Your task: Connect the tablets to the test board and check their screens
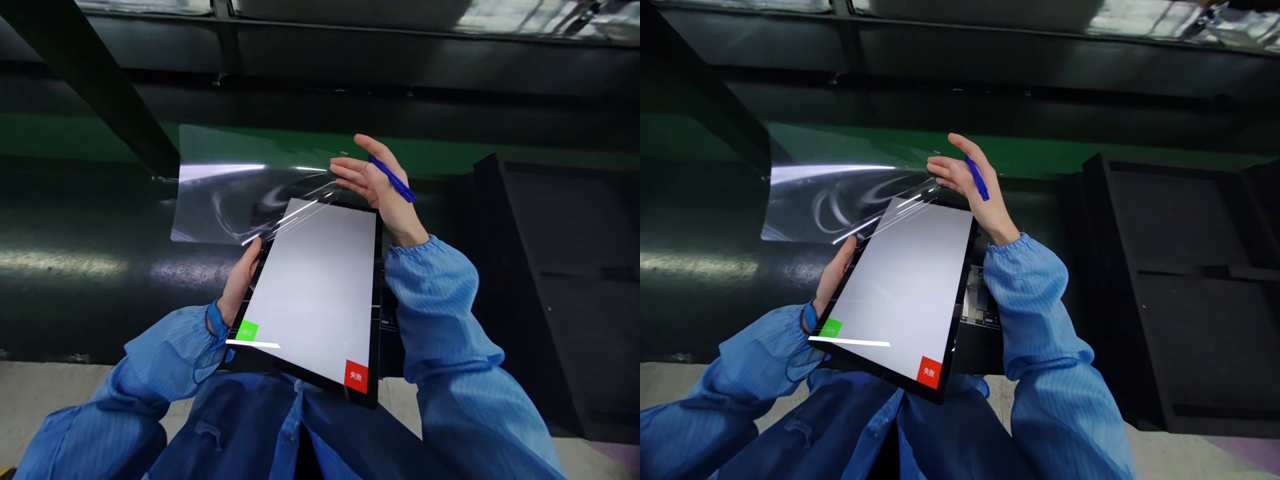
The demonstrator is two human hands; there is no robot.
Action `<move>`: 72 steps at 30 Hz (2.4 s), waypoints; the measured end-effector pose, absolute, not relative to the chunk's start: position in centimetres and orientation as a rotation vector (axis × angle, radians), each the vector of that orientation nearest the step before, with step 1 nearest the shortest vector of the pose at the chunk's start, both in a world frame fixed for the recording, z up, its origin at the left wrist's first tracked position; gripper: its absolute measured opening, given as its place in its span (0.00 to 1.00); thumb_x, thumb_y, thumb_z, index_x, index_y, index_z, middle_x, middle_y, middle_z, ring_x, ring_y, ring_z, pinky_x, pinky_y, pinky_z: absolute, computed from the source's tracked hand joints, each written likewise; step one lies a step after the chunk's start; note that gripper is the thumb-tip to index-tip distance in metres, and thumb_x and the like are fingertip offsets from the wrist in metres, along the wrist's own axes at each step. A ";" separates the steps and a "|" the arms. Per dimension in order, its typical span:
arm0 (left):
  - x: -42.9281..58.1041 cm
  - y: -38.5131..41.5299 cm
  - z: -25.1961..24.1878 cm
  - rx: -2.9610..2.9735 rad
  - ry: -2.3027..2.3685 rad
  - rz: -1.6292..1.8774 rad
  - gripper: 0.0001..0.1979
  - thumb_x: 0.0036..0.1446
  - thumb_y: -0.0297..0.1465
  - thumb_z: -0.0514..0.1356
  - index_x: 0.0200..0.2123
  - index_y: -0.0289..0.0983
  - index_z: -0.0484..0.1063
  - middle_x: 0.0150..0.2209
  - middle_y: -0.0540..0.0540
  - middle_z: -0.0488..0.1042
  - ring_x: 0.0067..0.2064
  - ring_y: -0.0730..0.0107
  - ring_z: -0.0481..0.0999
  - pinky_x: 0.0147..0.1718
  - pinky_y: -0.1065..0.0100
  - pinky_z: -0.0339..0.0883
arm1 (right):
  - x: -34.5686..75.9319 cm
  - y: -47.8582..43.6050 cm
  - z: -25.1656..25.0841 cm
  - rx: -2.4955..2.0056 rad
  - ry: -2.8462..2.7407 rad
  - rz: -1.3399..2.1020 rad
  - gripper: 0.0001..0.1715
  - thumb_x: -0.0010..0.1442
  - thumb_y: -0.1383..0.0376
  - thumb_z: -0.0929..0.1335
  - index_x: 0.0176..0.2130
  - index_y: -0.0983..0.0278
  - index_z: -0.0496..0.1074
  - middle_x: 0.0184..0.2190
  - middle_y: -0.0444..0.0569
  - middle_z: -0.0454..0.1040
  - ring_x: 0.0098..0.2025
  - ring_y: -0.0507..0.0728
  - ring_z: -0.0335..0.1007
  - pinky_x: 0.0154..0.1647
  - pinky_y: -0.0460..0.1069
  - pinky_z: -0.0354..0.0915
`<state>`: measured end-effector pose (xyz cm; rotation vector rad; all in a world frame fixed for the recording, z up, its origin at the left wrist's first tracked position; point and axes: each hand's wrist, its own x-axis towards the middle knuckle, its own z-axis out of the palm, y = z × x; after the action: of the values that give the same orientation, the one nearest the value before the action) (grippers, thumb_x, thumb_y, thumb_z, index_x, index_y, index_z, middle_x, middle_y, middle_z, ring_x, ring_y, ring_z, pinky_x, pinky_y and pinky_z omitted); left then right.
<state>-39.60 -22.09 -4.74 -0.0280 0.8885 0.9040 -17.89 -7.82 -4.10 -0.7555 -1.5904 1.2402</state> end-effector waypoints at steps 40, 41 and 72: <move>-39.5 -22.8 -6.2 0.026 0.809 0.937 0.23 0.55 0.41 0.53 0.47 0.37 0.78 0.36 0.45 0.83 0.48 0.47 0.81 0.47 0.55 0.74 | -18.7 -11.8 0.9 -0.571 -1.416 1.191 0.18 0.66 0.57 0.65 0.54 0.58 0.65 0.50 0.42 0.78 0.58 0.58 0.72 0.60 0.53 0.71; -39.5 -22.8 -6.1 0.010 0.828 0.943 0.22 0.56 0.40 0.52 0.46 0.37 0.78 0.34 0.45 0.83 0.47 0.48 0.81 0.46 0.56 0.75 | -18.7 -11.8 0.9 -0.560 -1.415 1.186 0.18 0.66 0.57 0.65 0.54 0.58 0.64 0.50 0.42 0.78 0.58 0.57 0.73 0.59 0.52 0.72; -38.7 -22.6 -3.7 -0.044 0.859 0.970 0.31 0.71 0.42 0.37 0.59 0.29 0.69 0.43 0.42 0.81 0.54 0.51 0.77 0.52 0.57 0.71 | -19.3 -8.5 -4.9 -0.724 -1.299 1.371 0.20 0.68 0.51 0.58 0.53 0.58 0.64 0.49 0.41 0.79 0.58 0.51 0.71 0.62 0.49 0.67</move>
<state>-38.68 -22.61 -3.73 -0.0441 0.8586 0.9703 -19.34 -8.53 -4.90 -0.7236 -1.2992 1.3713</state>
